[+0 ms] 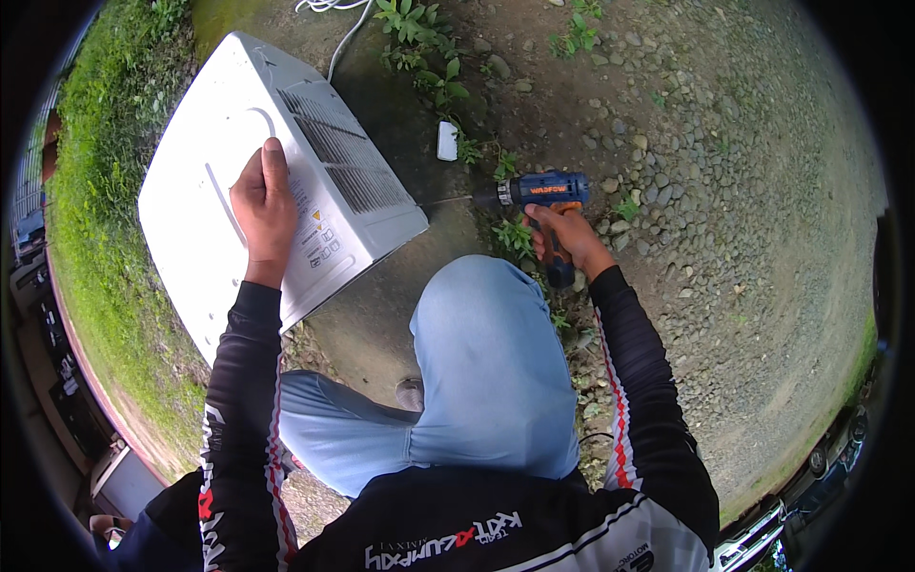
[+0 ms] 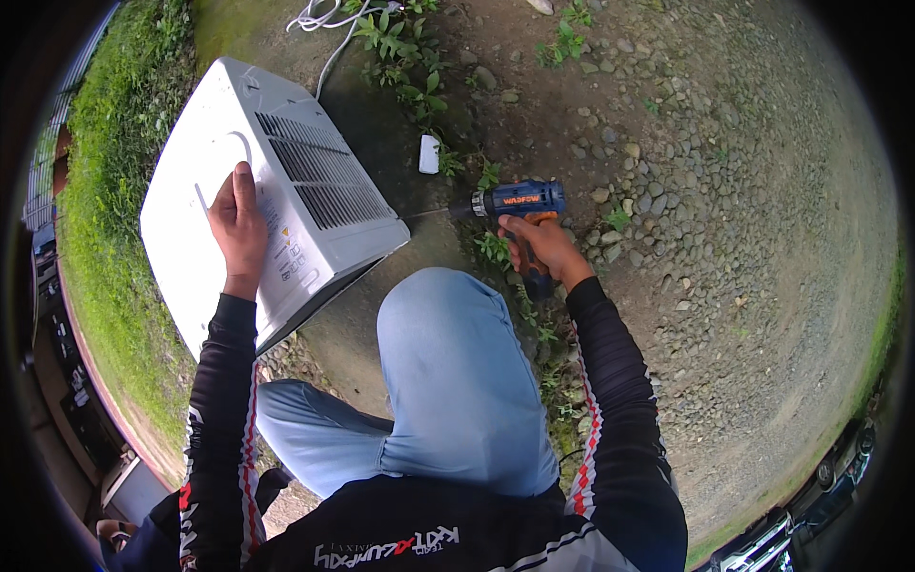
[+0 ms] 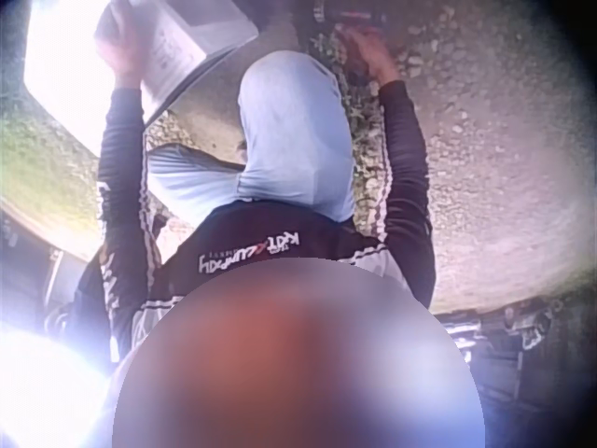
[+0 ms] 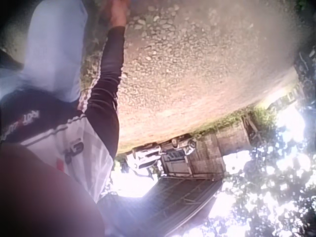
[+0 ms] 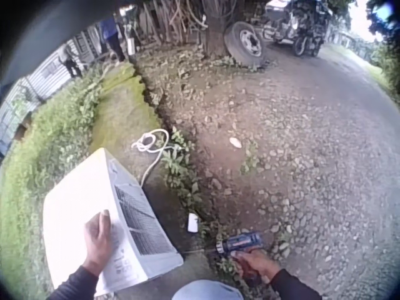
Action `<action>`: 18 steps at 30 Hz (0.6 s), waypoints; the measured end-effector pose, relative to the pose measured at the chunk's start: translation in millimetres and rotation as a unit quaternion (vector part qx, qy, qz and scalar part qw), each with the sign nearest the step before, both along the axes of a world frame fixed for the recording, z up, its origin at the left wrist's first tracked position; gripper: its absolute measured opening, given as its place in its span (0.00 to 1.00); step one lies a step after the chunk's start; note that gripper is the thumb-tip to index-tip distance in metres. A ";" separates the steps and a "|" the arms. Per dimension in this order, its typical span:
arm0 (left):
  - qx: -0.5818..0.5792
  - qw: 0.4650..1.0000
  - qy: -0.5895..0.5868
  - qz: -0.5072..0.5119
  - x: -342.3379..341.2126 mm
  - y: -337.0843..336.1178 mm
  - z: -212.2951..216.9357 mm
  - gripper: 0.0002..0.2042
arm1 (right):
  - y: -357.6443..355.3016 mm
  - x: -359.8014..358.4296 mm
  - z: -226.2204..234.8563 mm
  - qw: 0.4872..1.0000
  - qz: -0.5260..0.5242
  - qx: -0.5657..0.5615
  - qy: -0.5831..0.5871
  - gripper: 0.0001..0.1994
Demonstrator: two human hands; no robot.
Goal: The person uses a cordless drill to remove screws from the casing of a white air conditioner unit. They then open the front panel and remove the filter, exposing the internal components.
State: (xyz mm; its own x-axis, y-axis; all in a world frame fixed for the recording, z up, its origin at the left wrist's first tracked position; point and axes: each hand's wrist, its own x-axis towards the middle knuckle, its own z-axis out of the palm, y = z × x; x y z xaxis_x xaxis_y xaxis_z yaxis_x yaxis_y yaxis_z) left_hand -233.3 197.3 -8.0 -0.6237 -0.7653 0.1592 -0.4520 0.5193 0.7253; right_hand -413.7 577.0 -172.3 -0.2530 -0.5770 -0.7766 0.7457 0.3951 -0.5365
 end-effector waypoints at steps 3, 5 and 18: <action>-0.002 1.000 -0.003 -0.001 0.5 -0.6 -0.1 0.24 | -1.1 -0.5 -0.2 1.000 0.004 0.007 0.001 0.18; 0.004 1.000 -0.001 -0.002 0.7 -0.7 -0.4 0.24 | -1.2 -0.4 -0.3 1.000 0.007 0.008 0.004 0.18; -0.001 1.000 -0.009 0.006 0.2 -0.5 0.2 0.23 | -2.7 -5.1 2.4 1.000 0.011 0.009 -0.006 0.18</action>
